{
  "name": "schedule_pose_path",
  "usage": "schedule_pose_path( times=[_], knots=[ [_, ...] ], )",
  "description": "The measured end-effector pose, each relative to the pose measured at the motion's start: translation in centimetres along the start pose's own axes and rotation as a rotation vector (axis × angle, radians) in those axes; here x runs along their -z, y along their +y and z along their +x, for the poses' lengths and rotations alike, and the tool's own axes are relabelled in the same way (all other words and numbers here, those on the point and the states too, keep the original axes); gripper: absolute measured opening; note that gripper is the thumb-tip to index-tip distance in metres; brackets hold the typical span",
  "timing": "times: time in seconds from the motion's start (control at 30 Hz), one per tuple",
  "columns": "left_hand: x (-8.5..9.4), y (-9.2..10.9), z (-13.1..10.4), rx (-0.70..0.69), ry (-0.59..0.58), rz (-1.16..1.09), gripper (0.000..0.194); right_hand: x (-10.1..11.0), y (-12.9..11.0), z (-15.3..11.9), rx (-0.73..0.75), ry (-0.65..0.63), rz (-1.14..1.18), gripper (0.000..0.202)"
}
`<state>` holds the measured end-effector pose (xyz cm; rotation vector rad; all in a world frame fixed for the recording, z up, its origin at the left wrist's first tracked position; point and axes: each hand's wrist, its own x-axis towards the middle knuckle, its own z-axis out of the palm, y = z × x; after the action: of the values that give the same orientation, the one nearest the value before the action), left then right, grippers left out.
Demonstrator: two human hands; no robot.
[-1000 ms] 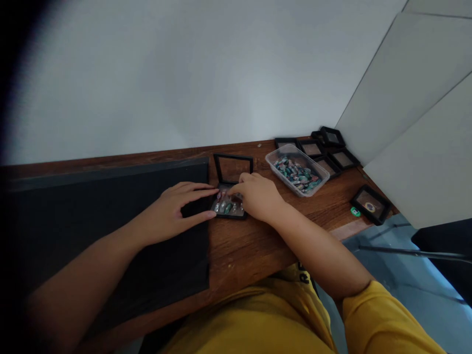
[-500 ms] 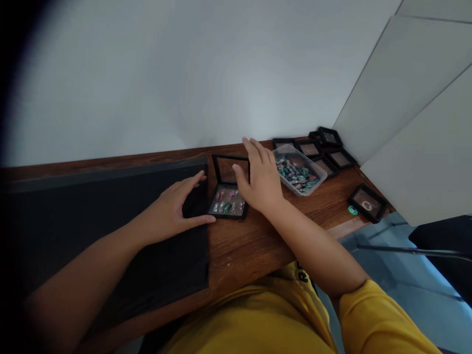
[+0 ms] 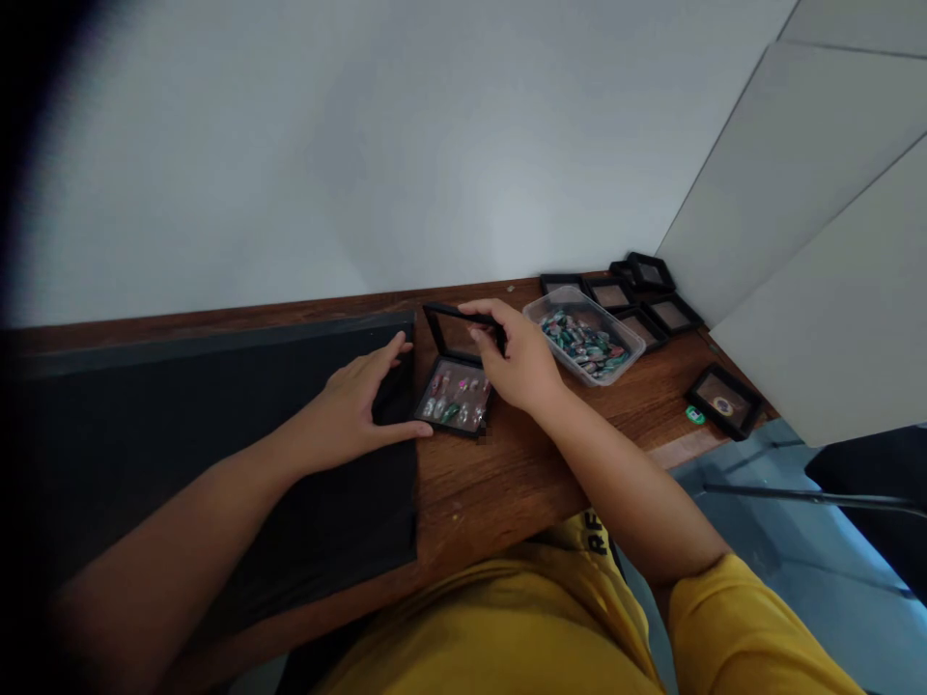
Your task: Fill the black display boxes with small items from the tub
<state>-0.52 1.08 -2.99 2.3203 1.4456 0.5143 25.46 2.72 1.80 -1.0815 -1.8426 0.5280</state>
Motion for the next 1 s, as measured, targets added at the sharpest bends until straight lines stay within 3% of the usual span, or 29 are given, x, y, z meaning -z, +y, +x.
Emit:
schedule_pose_path(
  times=[0.1,0.23,0.47,0.63,0.8,0.9,1.0],
  knots=[
    [-0.2,0.4,0.0,-0.007,-0.006,0.018,0.127,0.0,-0.1,-0.2,-0.006,-0.045,-0.007,0.032],
    [-0.5,0.7,0.0,-0.014,-0.006,0.018,0.113,0.3,-0.5,-0.6,0.011,-0.213,-0.086,0.034],
    [0.5,-0.2,-0.3,-0.037,-0.052,-0.061,0.141,1.1,-1.8,-1.0,0.204,-0.427,-0.021,0.024],
    [1.8,-1.3,-0.5,-0.1,-0.168,-0.112,0.129,0.8,-2.4,-1.1,0.194,-0.613,-0.077,0.015],
    [2.0,-1.5,-0.5,-0.075,-0.207,-0.123,0.12,0.5,-2.4,-1.3,0.225,-0.66,-0.149,0.004],
    [1.8,-1.4,-0.5,-0.059,-0.19,-0.137,0.116,0.5,-2.2,-1.4,0.235,-0.63,-0.154,0.016],
    [1.5,-1.3,-0.5,-0.027,-0.167,-0.171,0.111,0.5,-1.6,-1.5,0.236,-0.552,-0.177,0.043]
  ],
)
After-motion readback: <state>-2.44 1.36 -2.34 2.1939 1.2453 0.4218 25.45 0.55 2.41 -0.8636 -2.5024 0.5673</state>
